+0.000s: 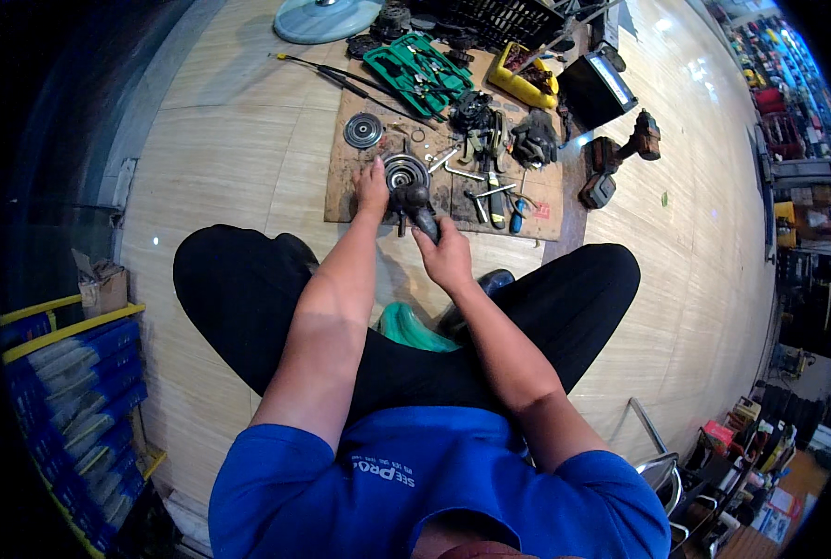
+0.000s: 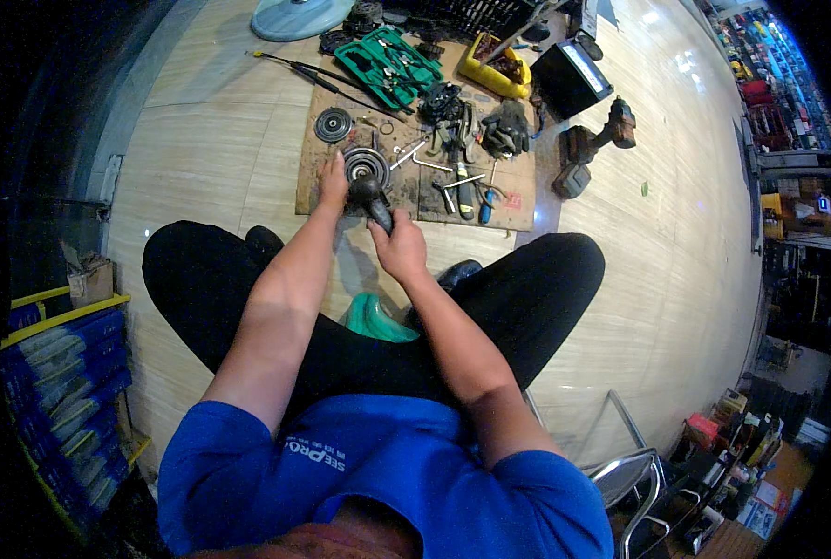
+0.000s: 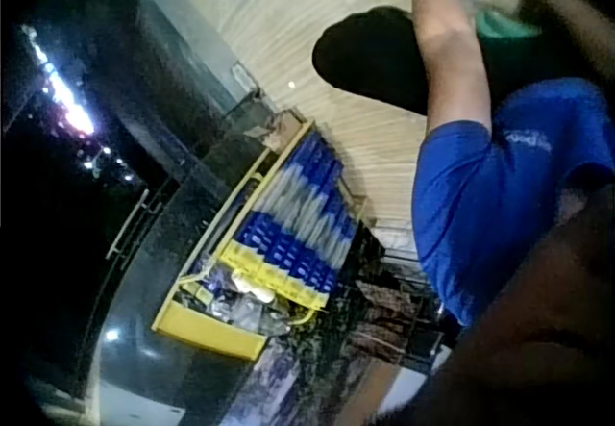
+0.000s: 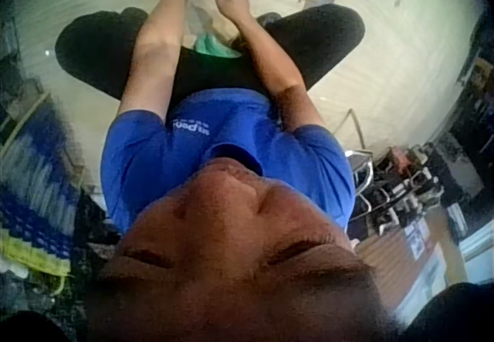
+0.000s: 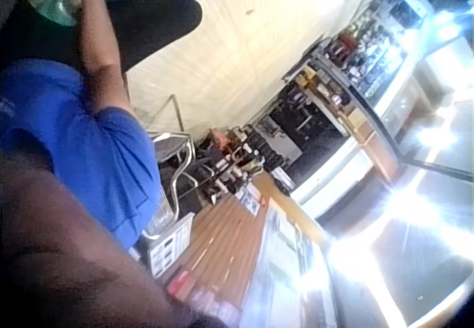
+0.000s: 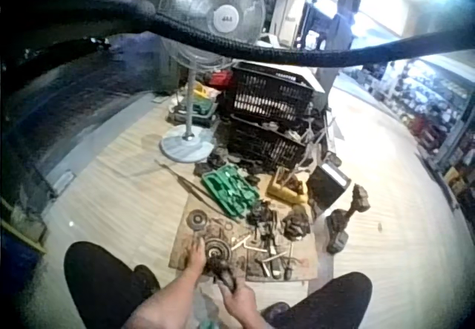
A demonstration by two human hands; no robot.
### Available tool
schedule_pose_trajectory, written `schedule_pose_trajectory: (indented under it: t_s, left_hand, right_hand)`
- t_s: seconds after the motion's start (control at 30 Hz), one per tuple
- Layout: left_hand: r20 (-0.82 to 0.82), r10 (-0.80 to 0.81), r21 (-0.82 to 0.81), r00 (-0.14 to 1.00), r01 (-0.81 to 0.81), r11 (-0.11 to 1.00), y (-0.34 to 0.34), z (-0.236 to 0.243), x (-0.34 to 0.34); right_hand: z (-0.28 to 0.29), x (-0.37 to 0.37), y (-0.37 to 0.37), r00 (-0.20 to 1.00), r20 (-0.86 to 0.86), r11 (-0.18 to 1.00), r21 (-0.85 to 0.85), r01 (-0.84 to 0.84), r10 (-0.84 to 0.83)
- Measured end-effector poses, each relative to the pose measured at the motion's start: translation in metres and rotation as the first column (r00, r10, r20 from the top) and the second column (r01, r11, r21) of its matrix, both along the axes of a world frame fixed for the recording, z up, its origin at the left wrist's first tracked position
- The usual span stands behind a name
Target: The person manipulates a circular metal clutch assembly on the floor, using a hammer to tap components into place and handling various small metal parts by hand.
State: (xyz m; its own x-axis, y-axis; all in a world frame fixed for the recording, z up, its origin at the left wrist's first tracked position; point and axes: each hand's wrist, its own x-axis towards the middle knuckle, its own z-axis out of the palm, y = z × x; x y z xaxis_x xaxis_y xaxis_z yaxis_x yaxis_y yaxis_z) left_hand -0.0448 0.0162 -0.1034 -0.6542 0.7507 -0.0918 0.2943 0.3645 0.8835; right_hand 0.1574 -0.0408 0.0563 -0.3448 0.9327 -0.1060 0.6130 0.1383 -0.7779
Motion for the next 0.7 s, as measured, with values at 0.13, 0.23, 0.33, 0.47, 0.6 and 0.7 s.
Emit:
schedule_pose_trajectory:
  t_s: [0.13, 0.23, 0.33, 0.47, 0.6, 0.7]
  left_hand:
    - [0.035, 0.027, -0.039, 0.999, -0.026, 0.999, 0.003, 0.009, 0.015]
    - [-0.001, 0.060, -0.058, 0.998, -0.060, 0.997, 0.003, 0.007, 0.010]
    - [-0.064, 0.027, 0.018, 0.998, -0.026, 1.000, 0.001, 0.006, 0.007]
    - [0.006, 0.037, 0.019, 0.999, -0.037, 0.999, 0.001, 0.010, 0.015]
    - [0.030, 0.052, 0.001, 0.998, -0.053, 0.999, 0.001, 0.009, 0.008]
    - [0.033, 0.068, -0.002, 0.997, -0.068, 0.998, 0.005, 0.017, 0.017]
  right_hand:
    - [-0.011, 0.003, 0.004, 0.997, 0.078, 1.000, 0.001, -0.015, 0.015]
    - [-0.011, 0.000, 0.001, 0.999, 0.048, 1.000, 0.001, -0.024, 0.024]
    - [-0.014, -0.001, 0.002, 0.999, 0.036, 1.000, 0.020, -0.019, 0.018]
    - [-0.021, 0.006, 0.002, 1.000, 0.022, 1.000, 0.019, 0.002, -0.002]
    - [-0.018, 0.005, 0.002, 1.000, 0.020, 1.000, 0.014, -0.008, 0.008]
    - [-0.019, 0.011, 0.009, 0.999, 0.037, 1.000, 0.018, 0.002, -0.002]
